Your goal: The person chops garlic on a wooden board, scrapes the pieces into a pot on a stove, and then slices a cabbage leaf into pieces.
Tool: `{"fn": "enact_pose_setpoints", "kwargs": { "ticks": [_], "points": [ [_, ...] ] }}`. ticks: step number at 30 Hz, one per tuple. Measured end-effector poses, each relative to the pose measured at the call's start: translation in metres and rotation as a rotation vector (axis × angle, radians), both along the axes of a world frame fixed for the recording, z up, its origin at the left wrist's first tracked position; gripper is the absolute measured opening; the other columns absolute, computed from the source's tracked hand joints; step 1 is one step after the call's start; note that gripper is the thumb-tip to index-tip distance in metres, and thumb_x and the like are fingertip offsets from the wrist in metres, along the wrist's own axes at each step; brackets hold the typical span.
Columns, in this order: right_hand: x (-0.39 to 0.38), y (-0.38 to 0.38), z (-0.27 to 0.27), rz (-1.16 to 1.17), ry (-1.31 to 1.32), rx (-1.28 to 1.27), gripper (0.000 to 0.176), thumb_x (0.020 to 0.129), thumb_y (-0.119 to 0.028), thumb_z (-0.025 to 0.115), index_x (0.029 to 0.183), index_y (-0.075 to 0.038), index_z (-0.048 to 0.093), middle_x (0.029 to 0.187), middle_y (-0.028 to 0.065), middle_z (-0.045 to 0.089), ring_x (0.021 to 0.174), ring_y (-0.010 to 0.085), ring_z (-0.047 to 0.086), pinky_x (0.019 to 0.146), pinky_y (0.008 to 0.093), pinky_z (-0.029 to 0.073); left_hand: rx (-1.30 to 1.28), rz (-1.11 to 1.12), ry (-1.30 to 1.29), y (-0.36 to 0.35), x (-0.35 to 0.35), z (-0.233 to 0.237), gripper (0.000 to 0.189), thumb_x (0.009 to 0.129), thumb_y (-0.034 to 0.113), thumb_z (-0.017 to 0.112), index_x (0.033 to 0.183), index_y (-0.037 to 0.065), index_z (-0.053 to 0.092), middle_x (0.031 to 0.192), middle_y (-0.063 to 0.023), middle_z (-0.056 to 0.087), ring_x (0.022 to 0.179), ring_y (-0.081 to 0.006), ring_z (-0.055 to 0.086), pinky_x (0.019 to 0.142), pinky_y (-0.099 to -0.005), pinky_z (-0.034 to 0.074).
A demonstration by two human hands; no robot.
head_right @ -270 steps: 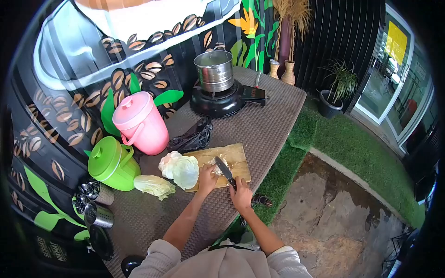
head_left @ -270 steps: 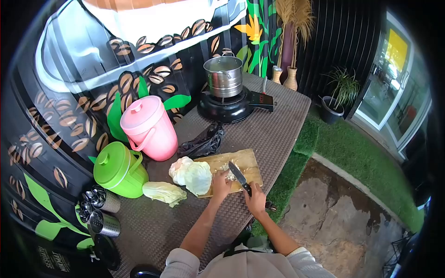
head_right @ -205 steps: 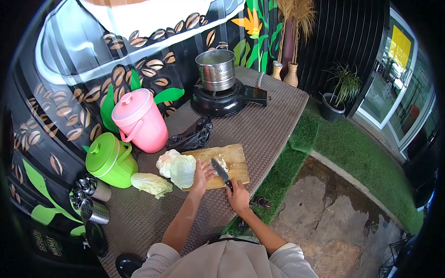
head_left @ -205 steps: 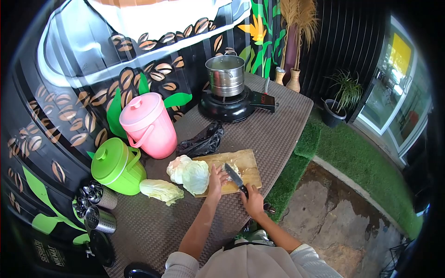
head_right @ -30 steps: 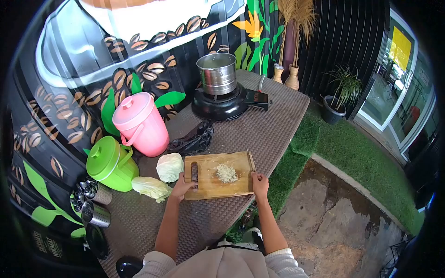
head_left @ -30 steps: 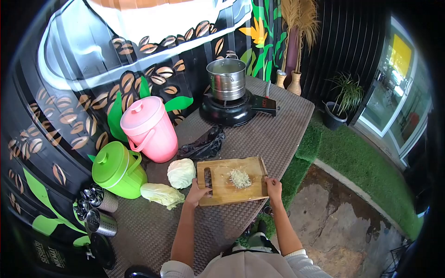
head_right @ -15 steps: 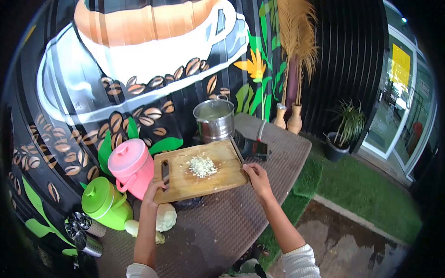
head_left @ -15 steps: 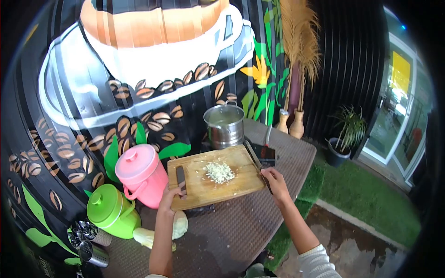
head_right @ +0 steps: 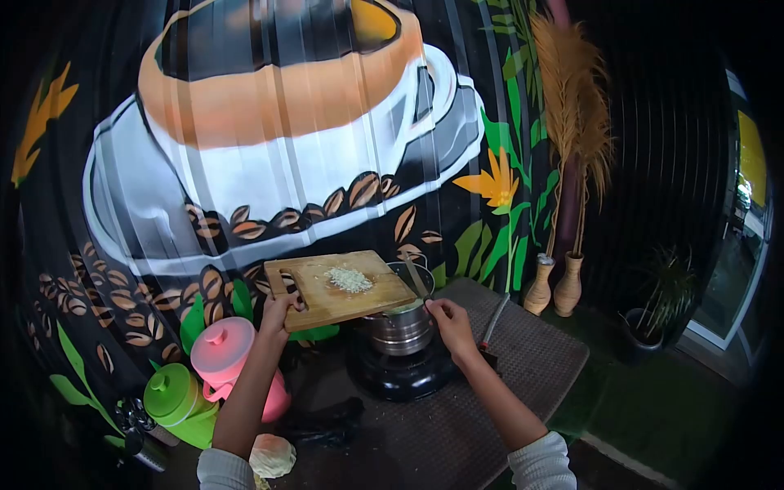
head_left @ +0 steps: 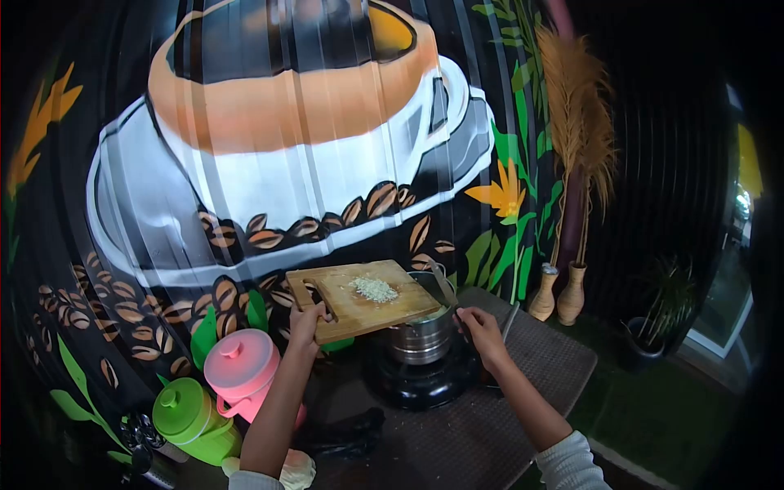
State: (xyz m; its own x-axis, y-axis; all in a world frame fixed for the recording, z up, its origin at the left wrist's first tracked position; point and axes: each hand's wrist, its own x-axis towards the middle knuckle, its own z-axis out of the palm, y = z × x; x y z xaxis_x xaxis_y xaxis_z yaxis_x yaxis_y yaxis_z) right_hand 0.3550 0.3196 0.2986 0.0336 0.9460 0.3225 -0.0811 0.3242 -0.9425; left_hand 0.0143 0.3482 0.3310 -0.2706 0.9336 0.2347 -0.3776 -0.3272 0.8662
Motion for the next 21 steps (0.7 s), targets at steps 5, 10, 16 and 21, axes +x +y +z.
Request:
{"fn": "enact_pose_setpoints", "kwargs": {
  "ticks": [5,10,16,21],
  "points": [
    [-0.006,0.05,-0.028,0.057,0.025,0.035,0.025,0.093,-0.025,0.06,0.09,0.0,0.064,0.079,0.0029,0.063,0.073,0.0083,0.055,0.066,0.0231,0.042,0.006,0.138,0.076,0.044,0.02,-0.003,0.051,0.063,-0.015,0.05,0.111,0.001,0.04,0.088,-0.0133,0.058,0.061,-0.0187,0.057,0.048,-0.0284,0.047],
    [-0.031,0.063,-0.029,-0.185,-0.277,0.226,0.025,0.091,-0.022,0.061,0.091,0.003,0.058,0.056,0.0114,0.056,0.048,0.0173,0.055,0.05,0.0324,0.043,0.017,0.133,0.141,0.065,0.027,-0.017,0.053,0.065,-0.014,0.053,0.114,0.0,0.041,0.095,-0.0126,0.059,0.065,-0.0171,0.057,0.049,-0.0267,0.047],
    [-0.09,0.041,-0.016,-0.15,-0.701,0.344,0.026,0.095,-0.025,0.051,0.098,0.001,0.046,0.062,0.0197,0.061,0.059,0.0392,0.062,0.052,0.0481,0.048,0.044,0.266,0.307,0.049,0.057,-0.006,0.058,0.066,-0.014,0.054,0.121,0.001,0.04,0.101,-0.0114,0.059,0.07,-0.0162,0.058,0.049,-0.0251,0.046],
    [-0.129,0.041,-0.01,-0.208,-0.746,0.538,0.019,0.095,-0.021,0.051,0.094,-0.003,0.045,0.057,0.0154,0.059,0.054,0.0349,0.062,0.048,0.0428,0.049,0.089,0.277,0.321,0.043,0.071,0.004,0.053,0.065,-0.013,0.055,0.114,0.002,0.042,0.095,-0.0096,0.056,0.061,-0.0163,0.057,0.048,-0.0257,0.048]
  ]
}}
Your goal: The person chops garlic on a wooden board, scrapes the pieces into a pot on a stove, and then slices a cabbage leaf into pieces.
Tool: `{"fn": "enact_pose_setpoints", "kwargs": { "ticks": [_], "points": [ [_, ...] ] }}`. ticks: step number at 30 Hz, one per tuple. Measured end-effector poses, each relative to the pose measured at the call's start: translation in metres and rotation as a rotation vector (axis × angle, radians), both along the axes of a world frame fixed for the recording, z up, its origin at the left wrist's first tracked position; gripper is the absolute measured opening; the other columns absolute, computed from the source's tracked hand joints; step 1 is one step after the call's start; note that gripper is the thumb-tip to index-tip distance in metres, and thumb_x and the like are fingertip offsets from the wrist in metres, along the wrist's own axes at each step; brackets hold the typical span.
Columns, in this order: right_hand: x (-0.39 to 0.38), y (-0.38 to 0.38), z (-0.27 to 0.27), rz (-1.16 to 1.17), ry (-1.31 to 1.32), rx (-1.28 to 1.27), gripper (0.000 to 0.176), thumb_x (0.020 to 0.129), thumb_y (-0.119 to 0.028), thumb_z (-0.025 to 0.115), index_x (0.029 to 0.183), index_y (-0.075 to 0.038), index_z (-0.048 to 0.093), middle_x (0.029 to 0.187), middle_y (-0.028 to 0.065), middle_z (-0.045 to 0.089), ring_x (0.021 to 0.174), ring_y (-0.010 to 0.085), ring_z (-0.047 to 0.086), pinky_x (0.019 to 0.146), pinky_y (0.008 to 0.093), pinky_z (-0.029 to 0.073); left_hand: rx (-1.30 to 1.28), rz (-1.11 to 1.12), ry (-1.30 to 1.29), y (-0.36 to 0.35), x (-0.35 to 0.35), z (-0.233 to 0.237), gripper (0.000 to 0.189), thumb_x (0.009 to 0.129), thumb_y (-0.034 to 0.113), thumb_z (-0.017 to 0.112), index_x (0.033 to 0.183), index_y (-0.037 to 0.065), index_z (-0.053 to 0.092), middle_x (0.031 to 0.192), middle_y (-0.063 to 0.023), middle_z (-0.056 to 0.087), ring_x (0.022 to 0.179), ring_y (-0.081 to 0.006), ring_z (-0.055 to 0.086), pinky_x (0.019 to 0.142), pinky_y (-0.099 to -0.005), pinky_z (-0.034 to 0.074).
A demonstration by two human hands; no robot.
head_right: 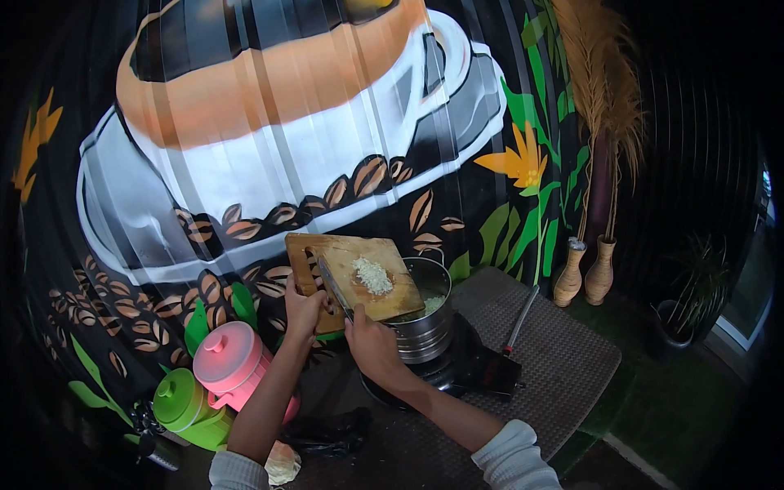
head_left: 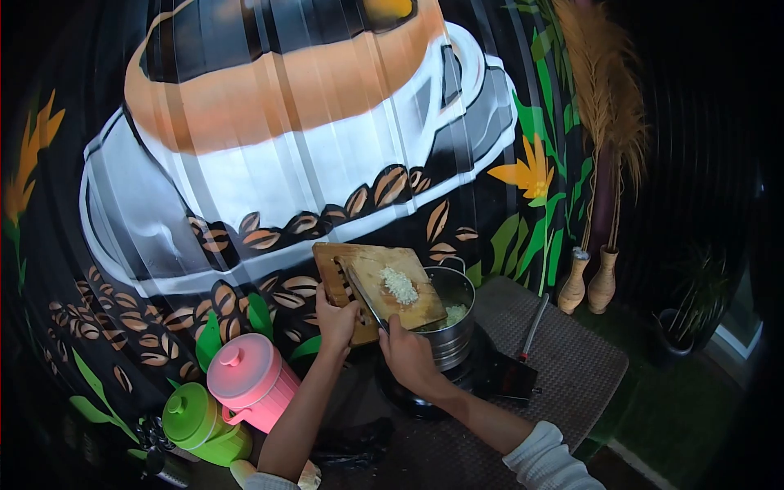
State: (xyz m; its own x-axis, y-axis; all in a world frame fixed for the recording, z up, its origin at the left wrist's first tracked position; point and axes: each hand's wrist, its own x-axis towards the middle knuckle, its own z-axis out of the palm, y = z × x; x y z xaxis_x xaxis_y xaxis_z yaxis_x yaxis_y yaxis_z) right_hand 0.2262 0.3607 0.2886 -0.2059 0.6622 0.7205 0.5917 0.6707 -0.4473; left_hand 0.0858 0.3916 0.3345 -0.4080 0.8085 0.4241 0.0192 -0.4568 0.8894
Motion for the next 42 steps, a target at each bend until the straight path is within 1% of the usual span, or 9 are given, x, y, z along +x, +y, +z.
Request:
{"fn": "enact_pose_setpoints", "kwargs": {
  "ticks": [8,15,17,23,30,32,35,38,42],
  "points": [
    [-0.005,0.023,0.004,-0.096,-0.149,-0.071,0.022,0.091,-0.017,0.053,0.102,0.0,0.043,0.059,0.0174,0.062,0.057,0.0335,0.066,0.05,0.0408,0.052,0.009,0.042,0.089,0.0,0.01,0.004,0.052,0.067,-0.012,0.056,0.115,0.001,0.041,0.094,-0.0093,0.057,0.056,-0.0143,0.055,0.049,-0.0249,0.046],
    [-0.004,0.03,0.009,-0.127,-0.113,-0.096,0.024,0.088,-0.012,0.054,0.105,0.001,0.043,0.063,0.019,0.064,0.06,0.0354,0.067,0.054,0.0411,0.054,0.069,0.044,0.136,0.001,0.02,0.01,0.054,0.067,-0.013,0.056,0.117,0.002,0.041,0.092,-0.0099,0.058,0.055,-0.0149,0.055,0.049,-0.0262,0.045],
    [-0.006,0.033,0.007,-0.181,-0.116,-0.154,0.026,0.087,-0.009,0.053,0.108,0.003,0.042,0.068,0.0214,0.065,0.064,0.0368,0.067,0.058,0.0424,0.054,-0.019,0.075,0.2,0.003,0.02,0.009,0.058,0.069,-0.009,0.063,0.122,0.003,0.045,0.1,-0.009,0.059,0.083,-0.0156,0.06,0.069,-0.0267,0.049],
    [-0.001,0.039,0.011,-0.176,-0.086,-0.386,0.029,0.085,-0.007,0.054,0.107,0.005,0.042,0.081,0.0267,0.066,0.077,0.0393,0.068,0.068,0.0446,0.055,0.032,0.078,0.215,0.005,0.028,0.008,0.057,0.071,-0.006,0.065,0.124,0.0,0.046,0.109,-0.0123,0.061,0.098,-0.0191,0.061,0.087,-0.03,0.047],
    [0.024,0.056,-0.005,-0.209,-0.048,-0.444,0.039,0.077,-0.002,0.06,0.109,0.01,0.04,0.085,0.0302,0.064,0.082,0.043,0.065,0.071,0.047,0.053,0.121,0.135,0.271,-0.007,0.051,0.01,0.056,0.074,-0.003,0.065,0.126,-0.003,0.044,0.112,-0.0165,0.064,0.102,-0.0216,0.063,0.09,-0.0309,0.046],
    [0.035,0.059,-0.011,-0.187,-0.071,-0.418,0.045,0.083,-0.005,0.055,0.118,0.013,0.035,0.082,0.0303,0.064,0.079,0.0443,0.065,0.071,0.0493,0.052,0.16,0.192,0.37,-0.01,0.056,0.013,0.054,0.075,-0.002,0.064,0.126,-0.003,0.045,0.111,-0.0192,0.065,0.102,-0.0227,0.064,0.09,-0.0317,0.047],
    [0.037,0.037,0.003,-0.163,0.01,-0.365,0.042,0.088,-0.009,0.047,0.121,0.014,0.033,0.078,0.0306,0.063,0.076,0.0457,0.064,0.069,0.0508,0.051,0.212,0.24,0.429,-0.012,0.062,0.015,0.053,0.076,-0.001,0.063,0.126,-0.002,0.045,0.107,-0.0208,0.066,0.101,-0.0247,0.065,0.089,-0.0323,0.048],
    [0.024,0.022,0.015,-0.121,-0.006,-0.329,0.032,0.092,-0.012,0.039,0.113,0.012,0.036,0.073,0.0311,0.062,0.072,0.047,0.063,0.068,0.0518,0.05,0.216,0.235,0.446,-0.017,0.072,0.02,0.054,0.076,0.0,0.063,0.127,-0.001,0.045,0.105,-0.0214,0.066,0.1,-0.0259,0.066,0.088,-0.0329,0.048],
    [0.028,0.045,0.005,-0.18,-0.115,-0.448,0.04,0.084,-0.007,0.052,0.116,0.013,0.037,0.086,0.03,0.065,0.084,0.0445,0.065,0.072,0.0489,0.052,0.294,0.252,0.441,-0.023,0.076,0.026,0.055,0.076,-0.002,0.062,0.128,0.0,0.044,0.105,-0.0222,0.066,0.1,-0.0272,0.066,0.087,-0.0336,0.049]
  ]
}}
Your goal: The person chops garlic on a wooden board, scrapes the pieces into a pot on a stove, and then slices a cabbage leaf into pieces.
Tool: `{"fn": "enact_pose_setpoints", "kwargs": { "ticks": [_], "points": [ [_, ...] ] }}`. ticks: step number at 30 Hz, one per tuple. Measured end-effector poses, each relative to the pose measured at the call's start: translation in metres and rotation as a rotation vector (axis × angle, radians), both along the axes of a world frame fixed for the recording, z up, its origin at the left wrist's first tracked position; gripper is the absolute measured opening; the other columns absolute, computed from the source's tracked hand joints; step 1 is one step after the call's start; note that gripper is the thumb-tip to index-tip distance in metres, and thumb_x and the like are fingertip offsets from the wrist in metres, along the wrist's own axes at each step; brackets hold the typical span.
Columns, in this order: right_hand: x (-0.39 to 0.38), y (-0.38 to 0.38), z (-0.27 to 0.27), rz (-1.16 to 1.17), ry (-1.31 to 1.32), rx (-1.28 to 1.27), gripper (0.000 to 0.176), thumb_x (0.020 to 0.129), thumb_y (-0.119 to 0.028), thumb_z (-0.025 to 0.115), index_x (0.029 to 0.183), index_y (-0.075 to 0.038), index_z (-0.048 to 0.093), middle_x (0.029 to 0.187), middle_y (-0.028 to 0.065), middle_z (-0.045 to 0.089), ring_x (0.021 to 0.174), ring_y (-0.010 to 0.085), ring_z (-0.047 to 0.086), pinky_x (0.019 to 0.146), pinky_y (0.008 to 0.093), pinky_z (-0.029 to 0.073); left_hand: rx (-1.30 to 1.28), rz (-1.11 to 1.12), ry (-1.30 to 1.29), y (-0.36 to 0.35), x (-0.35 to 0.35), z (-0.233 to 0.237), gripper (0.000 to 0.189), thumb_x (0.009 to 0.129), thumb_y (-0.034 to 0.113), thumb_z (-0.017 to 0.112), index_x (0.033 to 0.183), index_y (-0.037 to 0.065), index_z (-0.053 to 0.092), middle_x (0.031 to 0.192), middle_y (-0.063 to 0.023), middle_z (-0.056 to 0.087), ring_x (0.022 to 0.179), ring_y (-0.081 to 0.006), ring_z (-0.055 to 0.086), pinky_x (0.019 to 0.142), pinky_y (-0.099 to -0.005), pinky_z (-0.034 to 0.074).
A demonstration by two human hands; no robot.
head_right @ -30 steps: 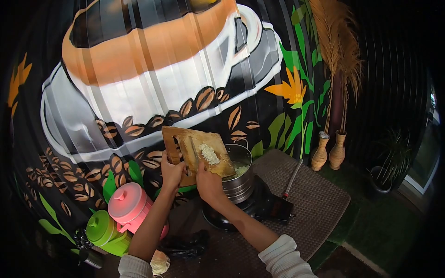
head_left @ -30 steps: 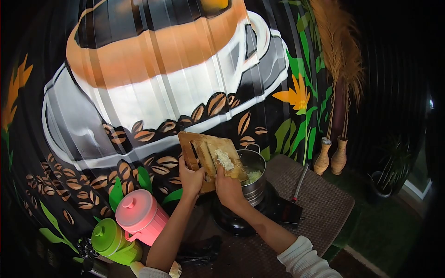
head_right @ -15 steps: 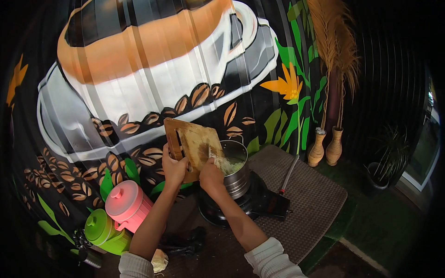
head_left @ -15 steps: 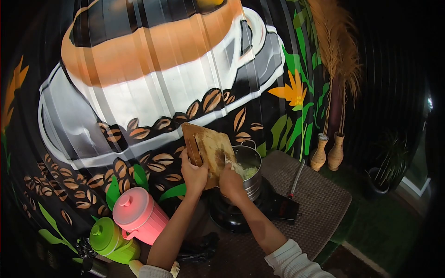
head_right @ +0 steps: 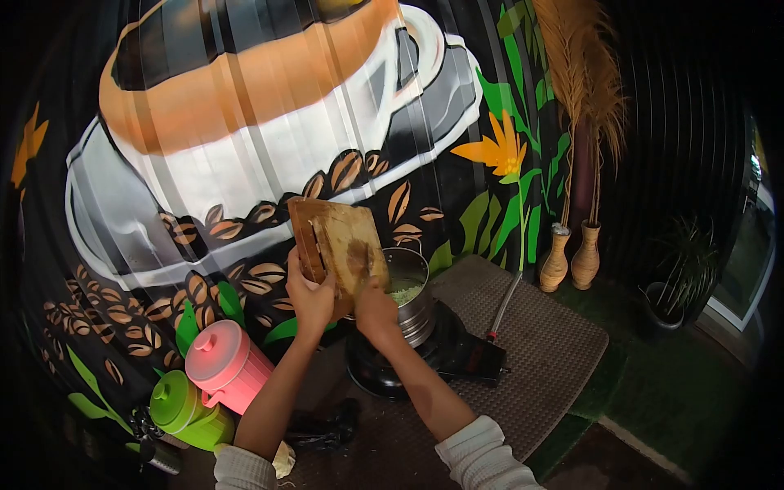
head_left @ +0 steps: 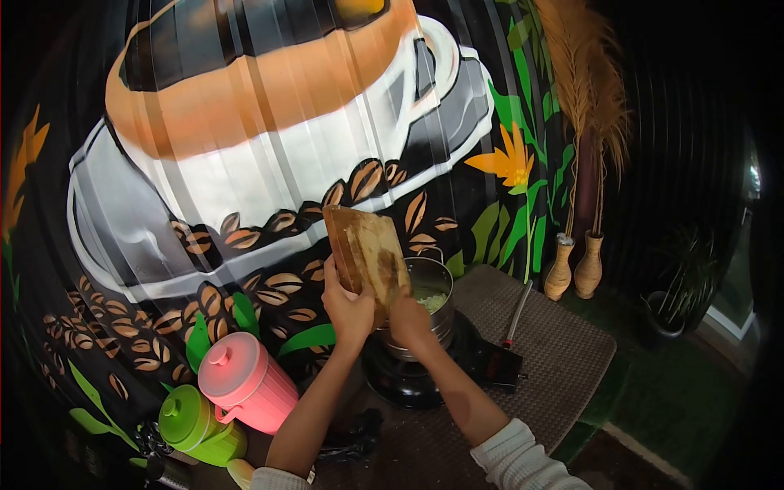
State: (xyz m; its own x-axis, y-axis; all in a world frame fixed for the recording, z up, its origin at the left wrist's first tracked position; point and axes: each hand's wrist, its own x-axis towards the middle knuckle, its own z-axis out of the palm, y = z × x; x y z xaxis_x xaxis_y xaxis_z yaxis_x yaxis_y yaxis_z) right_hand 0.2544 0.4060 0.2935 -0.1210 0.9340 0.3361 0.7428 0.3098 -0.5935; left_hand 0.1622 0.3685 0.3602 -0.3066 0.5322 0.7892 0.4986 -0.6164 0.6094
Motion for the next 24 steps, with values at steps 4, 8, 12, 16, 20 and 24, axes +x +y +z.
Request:
{"fn": "enact_pose_setpoints", "kwargs": {
  "ticks": [4,8,12,16,20,24],
  "points": [
    [0.023,0.008,-0.001,0.009,-0.069,-0.076,0.041,0.079,-0.002,0.057,0.113,0.015,0.041,0.091,0.0311,0.064,0.089,0.0437,0.065,0.075,0.047,0.053,-0.048,-0.08,-0.076,-0.009,0.0,0.013,0.055,0.075,-0.01,0.059,0.126,-0.002,0.043,0.114,-0.0132,0.06,0.107,-0.0189,0.057,0.096,-0.0307,0.042],
    [0.036,-0.012,0.011,-0.087,0.042,0.015,0.03,0.086,-0.007,0.051,0.107,0.013,0.044,0.085,0.0328,0.063,0.082,0.0448,0.065,0.072,0.0486,0.053,-0.027,-0.036,-0.059,-0.005,-0.005,0.016,0.056,0.076,-0.01,0.057,0.128,-0.002,0.042,0.115,-0.0124,0.059,0.108,-0.0183,0.056,0.096,-0.0306,0.041],
    [0.005,-0.022,0.004,0.054,0.118,0.182,0.026,0.092,-0.015,0.045,0.105,0.007,0.038,0.07,0.0301,0.062,0.067,0.0475,0.062,0.063,0.0533,0.05,-0.003,-0.068,-0.097,-0.005,0.001,0.012,0.058,0.075,-0.012,0.055,0.13,-0.002,0.04,0.116,-0.0133,0.058,0.109,-0.0184,0.056,0.097,-0.0308,0.041],
    [0.004,-0.012,-0.019,0.002,0.061,0.065,0.026,0.09,-0.011,0.047,0.105,0.009,0.04,0.072,0.0285,0.063,0.07,0.0462,0.063,0.066,0.0507,0.052,0.087,-0.035,-0.098,-0.007,0.0,0.0,0.057,0.074,-0.009,0.057,0.129,-0.005,0.041,0.113,-0.0211,0.062,0.107,-0.0227,0.06,0.092,-0.032,0.045],
    [0.027,-0.025,-0.005,-0.05,-0.026,0.052,0.03,0.085,-0.002,0.052,0.108,0.011,0.039,0.076,0.0296,0.063,0.075,0.0463,0.064,0.069,0.0488,0.053,0.077,-0.056,-0.156,-0.013,-0.002,0.005,0.059,0.074,-0.012,0.055,0.131,-0.004,0.04,0.117,-0.0166,0.058,0.11,-0.0204,0.056,0.095,-0.0315,0.043],
    [0.009,-0.044,0.01,0.041,-0.011,0.066,0.029,0.083,-0.003,0.054,0.106,0.012,0.044,0.081,0.0279,0.065,0.079,0.0415,0.066,0.068,0.0463,0.054,0.072,-0.069,-0.198,-0.003,-0.003,0.004,0.062,0.073,-0.014,0.055,0.132,-0.005,0.038,0.12,-0.0143,0.056,0.111,-0.0201,0.055,0.097,-0.0315,0.041]
  ]
}}
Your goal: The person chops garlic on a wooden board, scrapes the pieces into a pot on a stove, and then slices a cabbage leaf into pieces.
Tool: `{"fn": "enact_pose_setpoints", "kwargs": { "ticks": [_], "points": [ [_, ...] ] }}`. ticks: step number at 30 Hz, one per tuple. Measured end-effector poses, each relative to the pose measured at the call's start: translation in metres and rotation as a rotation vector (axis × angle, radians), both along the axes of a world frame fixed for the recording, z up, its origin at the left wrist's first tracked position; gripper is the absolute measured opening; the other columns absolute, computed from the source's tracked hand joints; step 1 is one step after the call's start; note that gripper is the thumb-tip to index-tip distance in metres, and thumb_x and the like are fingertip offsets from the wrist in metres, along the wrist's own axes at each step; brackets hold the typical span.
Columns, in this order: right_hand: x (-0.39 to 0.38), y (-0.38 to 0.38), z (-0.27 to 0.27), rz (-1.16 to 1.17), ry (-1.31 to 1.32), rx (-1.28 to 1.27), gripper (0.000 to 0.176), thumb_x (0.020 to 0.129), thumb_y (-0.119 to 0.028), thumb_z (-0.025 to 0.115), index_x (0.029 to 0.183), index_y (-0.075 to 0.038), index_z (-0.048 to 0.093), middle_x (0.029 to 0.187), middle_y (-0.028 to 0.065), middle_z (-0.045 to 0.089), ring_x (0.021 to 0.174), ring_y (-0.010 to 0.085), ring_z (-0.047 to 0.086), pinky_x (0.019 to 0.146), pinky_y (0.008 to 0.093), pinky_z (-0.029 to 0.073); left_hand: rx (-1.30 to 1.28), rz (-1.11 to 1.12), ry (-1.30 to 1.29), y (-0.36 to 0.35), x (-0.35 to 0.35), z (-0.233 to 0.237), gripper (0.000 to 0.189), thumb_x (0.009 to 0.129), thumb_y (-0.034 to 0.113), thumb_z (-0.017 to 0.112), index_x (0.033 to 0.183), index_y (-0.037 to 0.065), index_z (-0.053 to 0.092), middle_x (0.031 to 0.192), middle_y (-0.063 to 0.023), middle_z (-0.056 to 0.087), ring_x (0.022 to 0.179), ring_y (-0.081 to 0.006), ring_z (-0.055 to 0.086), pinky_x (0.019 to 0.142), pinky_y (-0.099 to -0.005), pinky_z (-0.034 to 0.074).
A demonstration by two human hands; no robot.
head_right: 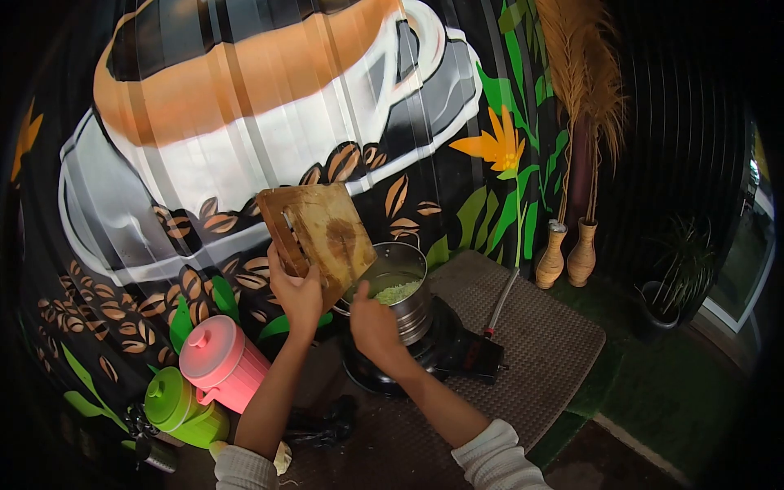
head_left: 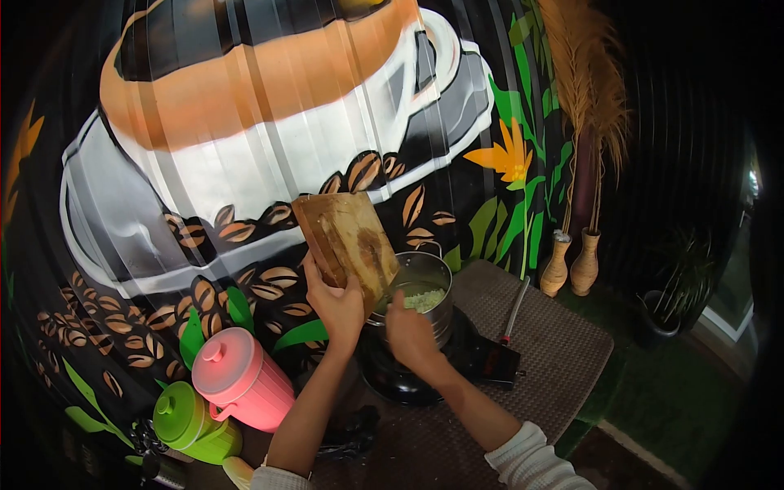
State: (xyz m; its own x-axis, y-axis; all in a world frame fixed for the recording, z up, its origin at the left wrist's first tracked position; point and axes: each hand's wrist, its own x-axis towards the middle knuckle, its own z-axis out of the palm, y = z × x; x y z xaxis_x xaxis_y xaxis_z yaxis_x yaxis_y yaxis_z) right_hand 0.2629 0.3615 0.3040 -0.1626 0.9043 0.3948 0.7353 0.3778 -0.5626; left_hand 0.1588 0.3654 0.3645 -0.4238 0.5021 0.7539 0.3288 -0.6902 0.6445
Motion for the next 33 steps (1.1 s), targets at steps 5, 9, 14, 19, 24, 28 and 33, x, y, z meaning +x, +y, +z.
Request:
{"fn": "enact_pose_setpoints", "kwargs": {
  "ticks": [5,9,14,19,24,28,33],
  "points": [
    [0.016,0.04,-0.035,-0.098,-0.065,0.053,0.026,0.085,-0.005,0.053,0.105,0.008,0.042,0.076,0.0278,0.064,0.073,0.0436,0.066,0.064,0.0476,0.054,0.059,-0.001,-0.062,-0.007,-0.012,-0.002,0.053,0.075,-0.013,0.057,0.125,-0.004,0.044,0.118,-0.0149,0.055,0.11,-0.02,0.054,0.096,-0.0309,0.042],
    [0.027,0.031,-0.02,-0.077,0.084,0.025,0.02,0.094,-0.01,0.043,0.101,0.009,0.045,0.076,0.0281,0.064,0.072,0.0448,0.065,0.064,0.0506,0.052,0.027,-0.041,-0.158,-0.002,-0.034,-0.006,0.055,0.074,-0.015,0.057,0.126,-0.003,0.042,0.123,-0.0154,0.053,0.113,-0.0214,0.053,0.098,-0.0327,0.041],
    [0.025,0.062,-0.039,0.089,0.455,-0.03,0.025,0.099,-0.021,0.038,0.099,0.003,0.046,0.063,0.019,0.059,0.056,0.0319,0.062,0.052,0.0424,0.05,-0.074,-0.075,-0.287,-0.013,-0.049,0.001,0.062,0.072,-0.016,0.055,0.13,-0.003,0.038,0.127,-0.0173,0.054,0.078,-0.015,0.059,0.066,-0.0259,0.05],
    [0.024,0.074,-0.043,0.379,1.242,-0.424,0.032,0.102,-0.031,0.035,0.093,-0.002,0.048,0.055,0.0045,0.047,0.039,0.0136,0.042,0.038,0.0254,0.034,-0.179,-0.18,-0.406,-0.007,-0.077,-0.016,0.055,0.066,-0.015,0.048,0.119,-0.002,0.042,0.121,-0.019,0.056,0.055,-0.0192,0.055,0.047,-0.0292,0.046],
    [0.037,0.068,-0.047,0.427,1.263,-0.46,0.034,0.102,-0.033,0.038,0.09,-0.003,0.048,0.053,0.0034,0.045,0.038,0.0111,0.039,0.035,0.025,0.029,-0.211,-0.359,-0.622,-0.011,-0.082,-0.02,0.064,0.067,-0.018,0.047,0.128,-0.002,0.039,0.134,-0.0182,0.047,0.061,-0.017,0.053,0.049,-0.0263,0.043],
    [0.065,0.042,-0.052,0.438,1.174,-0.534,0.034,0.101,-0.031,0.04,0.087,-0.002,0.05,0.048,0.0015,0.043,0.035,0.0105,0.037,0.034,0.0237,0.029,-0.186,-0.395,-0.656,-0.004,-0.087,-0.021,0.064,0.066,-0.018,0.046,0.127,-0.001,0.04,0.135,-0.0181,0.046,0.063,-0.0177,0.053,0.048,-0.0262,0.042],
    [0.101,0.02,-0.065,0.327,1.066,-0.519,0.032,0.1,-0.029,0.044,0.09,-0.001,0.055,0.049,0.0019,0.045,0.035,0.0083,0.038,0.034,0.0225,0.027,-0.151,-0.326,-0.672,0.001,-0.09,-0.018,0.059,0.066,-0.017,0.047,0.123,-0.002,0.039,0.134,-0.0196,0.048,0.059,-0.0161,0.053,0.047,-0.0259,0.044]
  ]
}}
